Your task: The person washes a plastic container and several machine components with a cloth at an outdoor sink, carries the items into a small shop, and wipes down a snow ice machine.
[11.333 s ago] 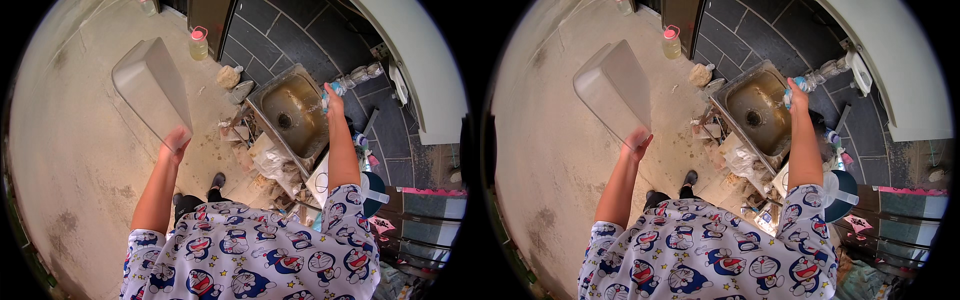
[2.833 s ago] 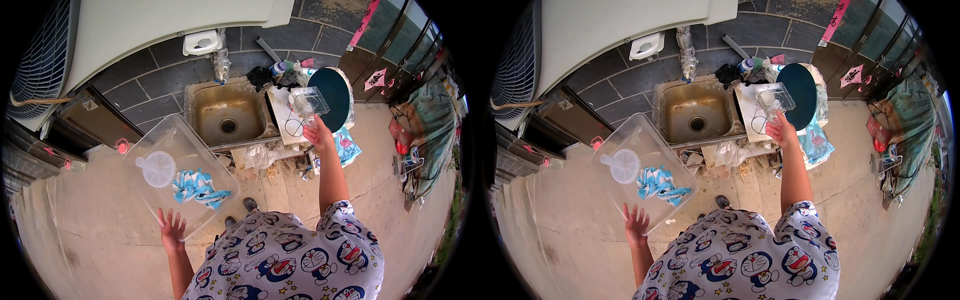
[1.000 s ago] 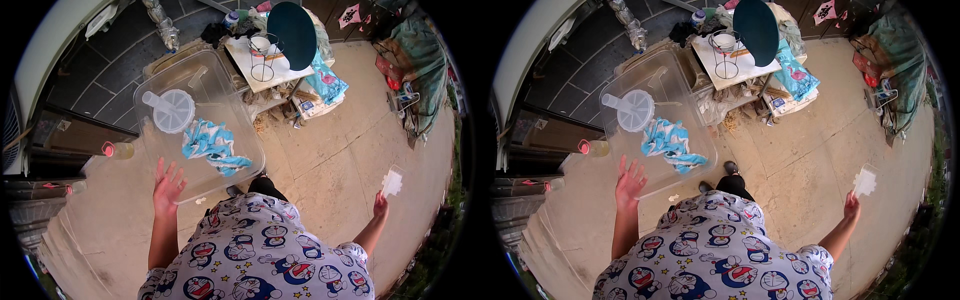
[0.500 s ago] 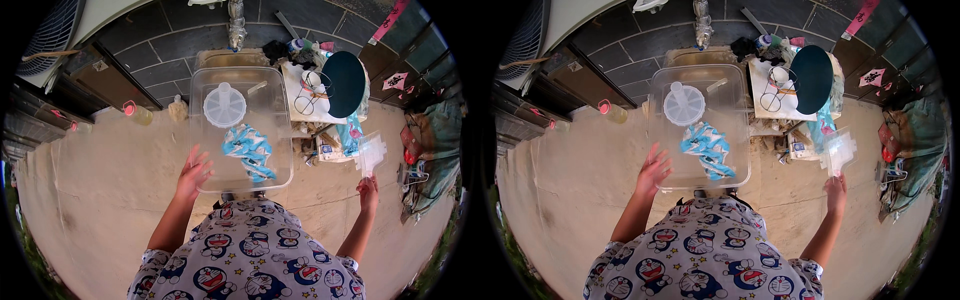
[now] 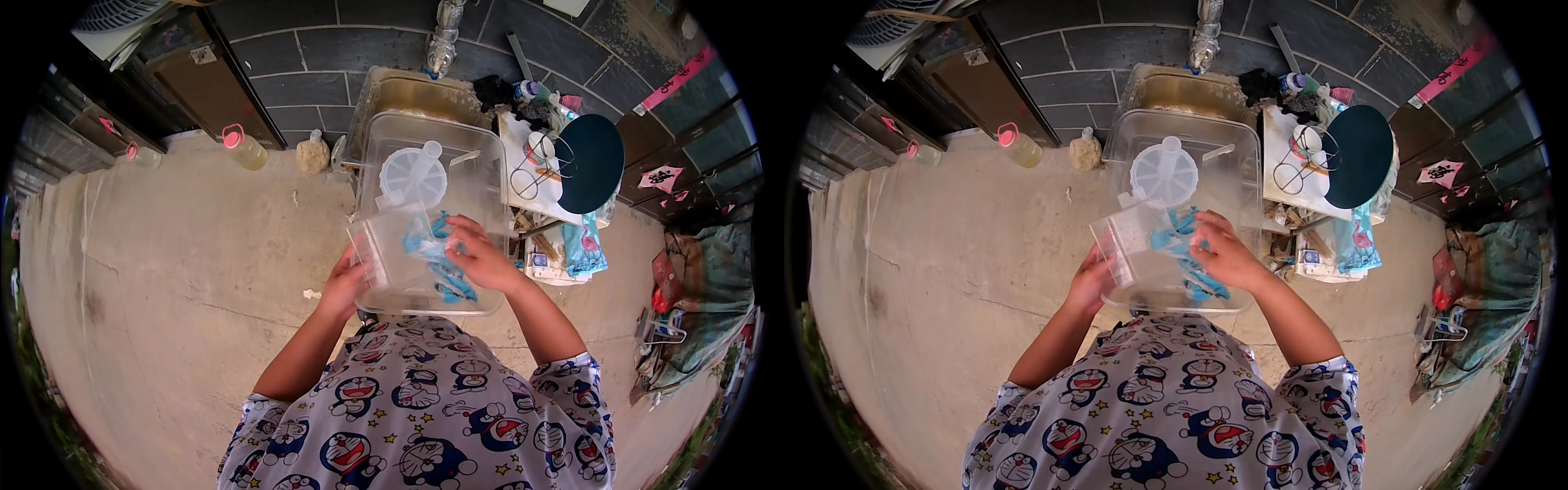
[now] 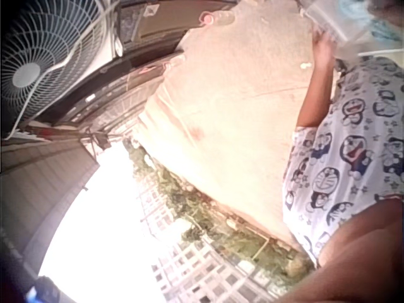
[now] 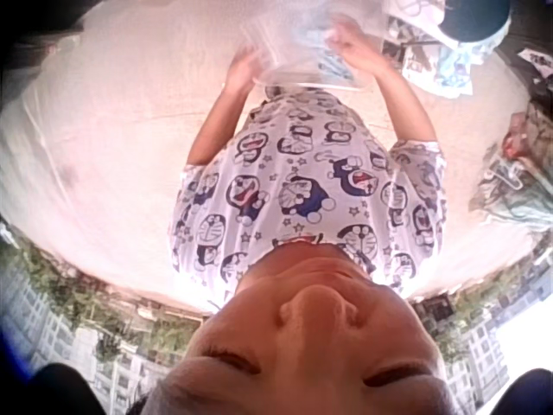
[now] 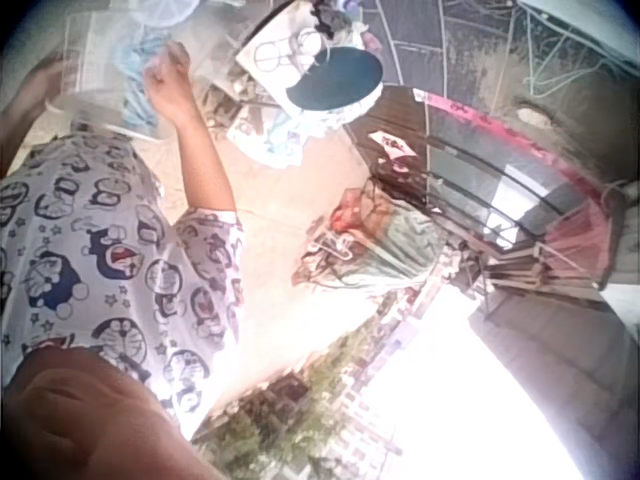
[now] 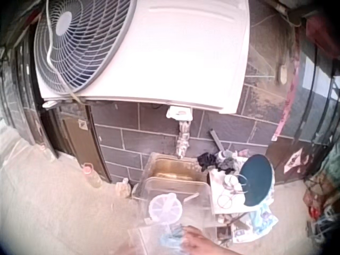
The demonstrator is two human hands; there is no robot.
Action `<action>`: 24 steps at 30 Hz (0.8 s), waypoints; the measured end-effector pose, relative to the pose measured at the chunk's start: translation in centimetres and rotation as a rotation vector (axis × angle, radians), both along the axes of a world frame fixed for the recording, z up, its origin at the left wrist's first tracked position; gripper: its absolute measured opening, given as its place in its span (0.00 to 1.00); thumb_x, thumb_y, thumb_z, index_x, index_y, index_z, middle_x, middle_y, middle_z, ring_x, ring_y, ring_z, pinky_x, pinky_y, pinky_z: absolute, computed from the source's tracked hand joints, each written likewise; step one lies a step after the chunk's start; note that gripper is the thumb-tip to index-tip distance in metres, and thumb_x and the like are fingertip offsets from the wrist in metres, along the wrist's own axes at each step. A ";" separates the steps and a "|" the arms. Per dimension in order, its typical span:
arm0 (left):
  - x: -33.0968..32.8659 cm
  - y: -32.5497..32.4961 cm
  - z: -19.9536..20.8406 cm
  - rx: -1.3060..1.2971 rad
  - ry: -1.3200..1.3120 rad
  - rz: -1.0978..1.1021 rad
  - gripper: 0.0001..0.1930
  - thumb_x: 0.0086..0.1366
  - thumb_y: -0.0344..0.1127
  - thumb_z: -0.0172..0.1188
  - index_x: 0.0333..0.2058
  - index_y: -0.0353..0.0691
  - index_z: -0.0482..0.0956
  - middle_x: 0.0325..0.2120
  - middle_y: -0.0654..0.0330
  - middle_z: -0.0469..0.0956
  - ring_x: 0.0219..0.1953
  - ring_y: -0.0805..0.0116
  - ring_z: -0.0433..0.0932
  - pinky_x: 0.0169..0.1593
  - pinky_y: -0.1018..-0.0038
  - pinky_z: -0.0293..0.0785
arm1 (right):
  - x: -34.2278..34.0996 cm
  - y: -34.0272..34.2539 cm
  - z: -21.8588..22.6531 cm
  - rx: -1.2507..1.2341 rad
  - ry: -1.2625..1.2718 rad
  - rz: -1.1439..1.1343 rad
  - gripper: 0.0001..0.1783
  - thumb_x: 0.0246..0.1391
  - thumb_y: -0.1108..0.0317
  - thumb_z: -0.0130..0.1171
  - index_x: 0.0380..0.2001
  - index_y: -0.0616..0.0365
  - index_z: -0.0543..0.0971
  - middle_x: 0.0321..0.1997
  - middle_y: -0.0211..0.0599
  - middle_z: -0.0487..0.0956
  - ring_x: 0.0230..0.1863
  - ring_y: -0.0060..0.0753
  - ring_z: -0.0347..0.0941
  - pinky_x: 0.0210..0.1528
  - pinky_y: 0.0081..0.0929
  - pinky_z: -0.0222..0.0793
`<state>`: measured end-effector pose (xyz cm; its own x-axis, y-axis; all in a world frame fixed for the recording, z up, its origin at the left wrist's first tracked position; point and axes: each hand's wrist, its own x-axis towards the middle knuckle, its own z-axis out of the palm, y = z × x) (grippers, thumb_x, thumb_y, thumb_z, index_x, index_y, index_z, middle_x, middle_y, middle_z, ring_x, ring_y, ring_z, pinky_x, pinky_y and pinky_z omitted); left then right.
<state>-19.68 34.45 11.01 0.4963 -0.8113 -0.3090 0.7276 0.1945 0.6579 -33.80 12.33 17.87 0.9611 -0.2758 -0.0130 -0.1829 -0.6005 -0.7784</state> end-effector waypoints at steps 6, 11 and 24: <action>0.4 0.5 0.6 0.083 0.042 -0.021 0.31 0.60 0.32 0.50 0.61 0.55 0.52 0.53 0.61 0.62 0.46 0.63 0.66 0.49 0.65 0.65 | -0.5 -0.9 -1.7 -0.063 0.112 0.158 0.06 0.49 0.65 0.54 0.29 0.54 0.74 0.64 0.53 0.53 0.67 0.53 0.42 0.64 0.36 0.45; 0.5 1.0 0.0 0.068 -0.005 -0.054 0.33 0.58 0.35 0.52 0.62 0.55 0.51 0.54 0.59 0.61 0.50 0.62 0.65 0.49 0.65 0.65 | -1.4 -0.7 0.1 0.028 0.241 0.073 0.13 0.49 0.60 0.53 0.34 0.56 0.76 0.65 0.55 0.50 0.65 0.55 0.45 0.62 0.35 0.49; -0.2 0.1 0.4 0.041 -0.018 -0.063 0.35 0.58 0.35 0.51 0.63 0.52 0.47 0.57 0.52 0.57 0.55 0.51 0.62 0.52 0.58 0.62 | -1.2 -1.5 0.5 0.196 0.129 0.186 0.30 0.45 0.71 0.52 0.55 0.54 0.62 0.59 0.48 0.56 0.61 0.45 0.55 0.58 0.33 0.56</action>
